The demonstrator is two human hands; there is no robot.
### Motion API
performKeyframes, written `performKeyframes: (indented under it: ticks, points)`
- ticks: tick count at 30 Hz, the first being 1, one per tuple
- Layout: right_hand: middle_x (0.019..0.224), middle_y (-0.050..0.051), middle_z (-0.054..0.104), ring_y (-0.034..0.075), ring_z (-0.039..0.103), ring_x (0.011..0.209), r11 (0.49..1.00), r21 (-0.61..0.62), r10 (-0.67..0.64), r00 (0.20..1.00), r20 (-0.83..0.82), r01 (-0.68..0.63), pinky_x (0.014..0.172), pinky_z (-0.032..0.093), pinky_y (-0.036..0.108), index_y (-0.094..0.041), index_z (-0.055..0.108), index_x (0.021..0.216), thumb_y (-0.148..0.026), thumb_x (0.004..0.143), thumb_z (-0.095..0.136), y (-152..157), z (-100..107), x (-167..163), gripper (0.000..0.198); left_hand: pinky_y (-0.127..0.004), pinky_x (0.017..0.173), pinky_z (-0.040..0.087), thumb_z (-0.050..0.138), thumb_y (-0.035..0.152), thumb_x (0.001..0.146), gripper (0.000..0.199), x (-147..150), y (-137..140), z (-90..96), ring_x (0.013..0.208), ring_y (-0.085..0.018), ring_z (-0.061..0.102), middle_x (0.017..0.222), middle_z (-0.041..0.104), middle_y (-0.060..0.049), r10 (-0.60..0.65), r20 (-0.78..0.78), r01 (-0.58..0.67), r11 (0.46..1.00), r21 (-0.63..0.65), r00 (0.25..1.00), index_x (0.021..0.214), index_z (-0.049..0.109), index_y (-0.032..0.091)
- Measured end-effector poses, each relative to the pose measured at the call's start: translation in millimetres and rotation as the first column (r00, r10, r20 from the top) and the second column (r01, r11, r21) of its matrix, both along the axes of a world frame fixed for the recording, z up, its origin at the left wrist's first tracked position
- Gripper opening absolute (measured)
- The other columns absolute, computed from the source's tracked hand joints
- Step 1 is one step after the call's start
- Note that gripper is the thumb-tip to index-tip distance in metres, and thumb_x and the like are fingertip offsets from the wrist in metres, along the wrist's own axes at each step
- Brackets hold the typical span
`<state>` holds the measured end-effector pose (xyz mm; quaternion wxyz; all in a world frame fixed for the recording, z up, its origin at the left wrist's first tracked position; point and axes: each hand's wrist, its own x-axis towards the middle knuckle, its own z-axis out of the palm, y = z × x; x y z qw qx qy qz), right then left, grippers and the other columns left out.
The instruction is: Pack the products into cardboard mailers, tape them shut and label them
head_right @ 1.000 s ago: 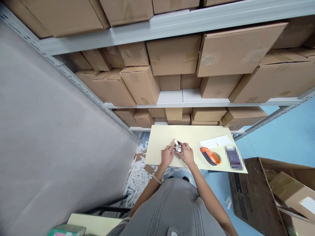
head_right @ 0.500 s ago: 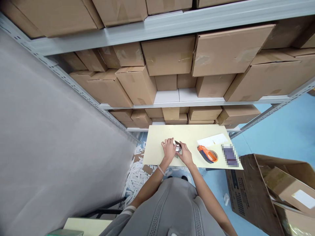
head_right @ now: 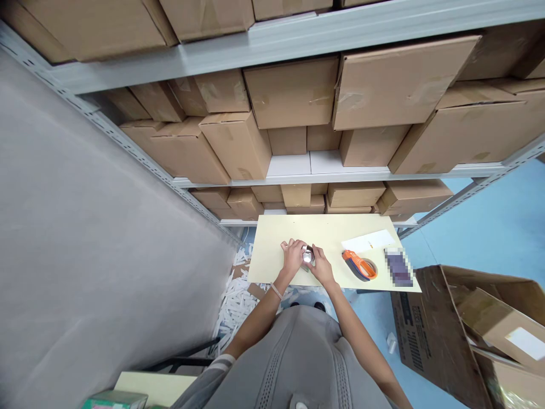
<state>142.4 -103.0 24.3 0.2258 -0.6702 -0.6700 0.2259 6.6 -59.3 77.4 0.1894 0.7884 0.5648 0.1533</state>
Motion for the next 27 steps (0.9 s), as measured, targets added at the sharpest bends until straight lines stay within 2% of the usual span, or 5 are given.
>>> performKeyframes:
  ticks: [12, 17, 20, 22, 27]
  points:
    - [0.137, 0.013, 0.051, 0.027, 0.060, 0.116, 1.000, -0.003, -0.006, 1.000, 0.002, 0.006, 0.091, 0.053, 0.037, -0.022, 0.036, 0.150, -0.030, 0.084, 0.060, 3.7, -1.6, -0.1, 0.071, -0.047, 0.106, 0.027, 0.056, 0.016, 0.091, 0.014, 1.1, -0.9, -1.2, 0.115, -0.026, 0.050, 0.113, 0.063, -0.009, -0.104, -0.176, 0.111, 0.993, 0.030, 0.979, 0.099, 0.065, 0.022]
    - [0.136, 0.011, 0.052, 0.026, 0.060, 0.118, 1.000, 0.018, 0.006, 1.000, -0.026, -0.006, 0.092, 0.053, 0.036, -0.023, 0.035, 0.151, -0.032, 0.088, 0.056, 0.3, -1.6, 0.2, 0.067, -0.049, 0.107, 0.029, 0.055, 0.025, 0.094, 0.018, -0.2, -2.0, -10.6, 0.118, -0.027, 0.050, 0.121, 0.057, -0.010, 0.128, -0.119, -0.120, 0.990, 0.077, 0.985, 0.110, 0.061, 0.022]
    - [0.133, 0.010, 0.055, 0.026, 0.062, 0.113, 1.000, 0.028, 0.008, 1.000, -0.016, -0.008, 0.087, 0.055, 0.036, -0.026, 0.036, 0.151, -0.033, 0.090, 0.053, -3.1, -0.9, 0.4, 0.064, -0.049, 0.106, 0.031, 0.060, 0.035, 0.091, 0.042, -6.1, 0.7, -15.9, 0.125, -0.030, 0.048, 0.132, 0.053, -0.014, 0.326, -0.022, -0.326, 0.945, 0.018, 0.945, 0.129, 0.052, 0.020]
    - [0.131, 0.010, 0.057, 0.026, 0.063, 0.110, 0.999, 0.039, 0.008, 1.000, -0.009, -0.008, 0.085, 0.055, 0.036, -0.027, 0.037, 0.151, -0.034, 0.091, 0.052, -4.6, -0.1, 0.3, 0.062, -0.048, 0.106, 0.031, 0.060, 0.039, 0.090, 0.054, -10.4, 3.3, -19.6, 0.127, -0.030, 0.049, 0.136, 0.054, -0.016, 0.371, 0.031, -0.369, 0.927, -0.070, 0.928, 0.138, 0.046, 0.018]
    - [0.130, 0.010, 0.058, 0.026, 0.065, 0.108, 0.999, 0.048, -0.007, 1.000, -0.003, 0.007, 0.083, 0.055, 0.036, -0.028, 0.036, 0.152, -0.036, 0.091, 0.052, -4.5, -0.1, 1.0, 0.063, -0.045, 0.114, 0.025, 0.038, 0.030, 0.100, 0.043, -8.5, 0.8, -26.1, 0.125, -0.020, 0.055, 0.135, 0.062, -0.008, 0.120, 0.109, -0.101, 0.981, -0.165, 0.987, 0.141, 0.047, 0.025]
